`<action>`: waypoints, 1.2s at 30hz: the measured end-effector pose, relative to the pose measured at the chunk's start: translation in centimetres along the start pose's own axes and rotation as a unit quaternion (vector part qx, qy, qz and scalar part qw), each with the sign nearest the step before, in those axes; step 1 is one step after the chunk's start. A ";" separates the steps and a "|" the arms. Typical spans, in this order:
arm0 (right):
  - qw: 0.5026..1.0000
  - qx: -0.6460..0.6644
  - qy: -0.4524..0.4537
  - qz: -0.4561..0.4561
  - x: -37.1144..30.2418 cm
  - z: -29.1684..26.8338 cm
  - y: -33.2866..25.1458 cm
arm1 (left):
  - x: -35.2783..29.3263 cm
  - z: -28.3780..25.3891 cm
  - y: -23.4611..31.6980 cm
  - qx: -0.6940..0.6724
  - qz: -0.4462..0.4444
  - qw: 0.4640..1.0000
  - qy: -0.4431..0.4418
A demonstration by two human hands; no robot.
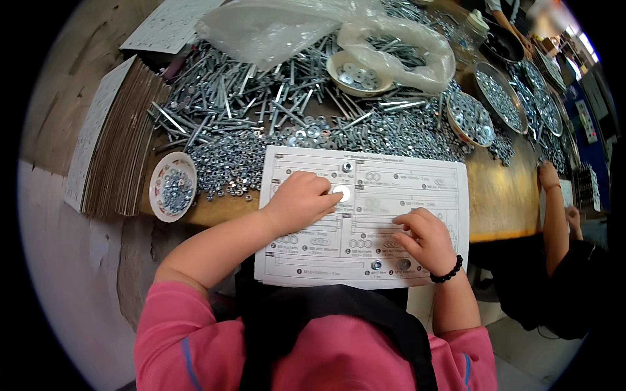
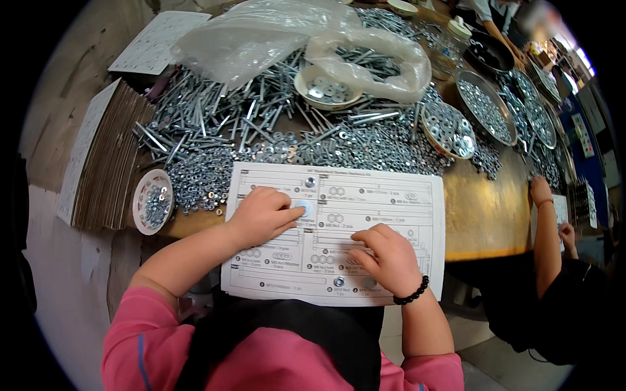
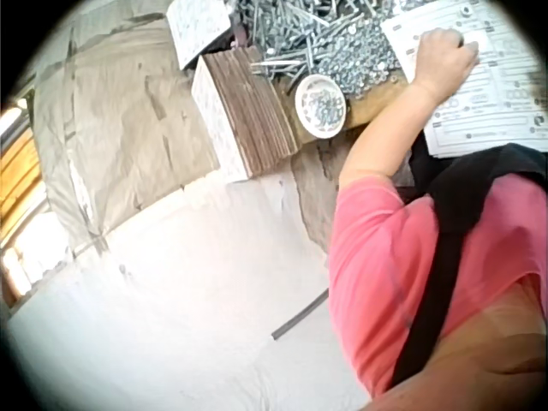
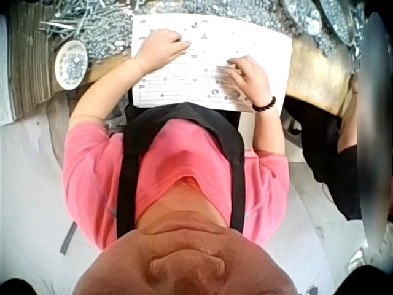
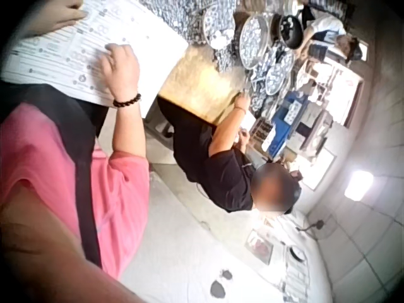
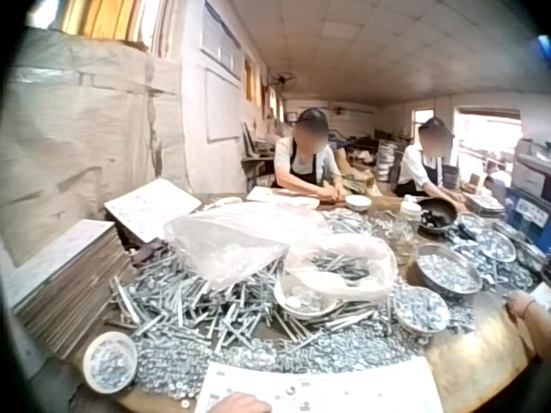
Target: The person sorts metal fasteners including bolts, nuts, and washers from a large pile on a table. They pick individual items and place them onto a printed instruction sheet, occasionally moving a metal bowl and adjusting the sheet. Other workers are visible in the background performing similar tasks.
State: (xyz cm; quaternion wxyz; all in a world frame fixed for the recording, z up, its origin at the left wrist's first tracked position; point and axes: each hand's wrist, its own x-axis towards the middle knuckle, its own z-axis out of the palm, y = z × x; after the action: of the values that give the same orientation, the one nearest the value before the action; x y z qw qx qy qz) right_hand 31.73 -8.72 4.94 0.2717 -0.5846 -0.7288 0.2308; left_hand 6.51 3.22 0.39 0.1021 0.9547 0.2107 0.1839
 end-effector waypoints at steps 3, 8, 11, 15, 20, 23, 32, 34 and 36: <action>1.000 0.016 0.004 -0.003 0.5 0.2 -0.4 | -0.5 -1.0 0.4 -0.023 -0.026 0.999 -0.016; 0.999 0.036 0.030 0.023 1.3 0.6 0.1 | -3.7 -5.9 -1.3 -0.077 -0.227 0.970 0.039; 0.998 0.020 0.039 0.054 1.5 0.5 1.2 | -8.8 -9.0 -4.9 -0.020 -0.365 0.921 0.132; 0.995 0.023 0.051 0.081 1.7 0.5 2.3 | -15.7 -11.1 -10.3 0.134 -0.455 0.877 0.082; 0.993 0.012 0.073 0.092 2.1 -0.8 3.2 | -18.9 -10.1 -12.2 0.128 -0.445 0.886 0.019; 0.982 0.021 0.126 0.141 1.4 -2.8 5.6 | -18.6 -9.7 -12.5 0.133 -0.435 0.890 0.028; 0.921 -0.121 0.268 0.257 0.3 -9.1 18.6 | -19.1 -9.7 -12.8 0.096 -0.476 0.874 0.038; 0.908 -0.164 0.257 0.288 0.3 -10.1 21.5 | -18.7 -9.6 -12.6 0.070 -0.499 0.862 0.059; 0.891 -0.188 0.262 0.319 0.8 -10.6 23.6 | -19.0 -9.5 -13.1 0.069 -0.499 0.861 0.066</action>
State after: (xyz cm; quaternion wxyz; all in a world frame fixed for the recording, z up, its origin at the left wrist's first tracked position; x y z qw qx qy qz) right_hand 55.76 -2.80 -2.49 0.2499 -0.8651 -0.4349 0.0025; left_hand -18.07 7.60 -0.34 0.0994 0.7121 0.6772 0.1559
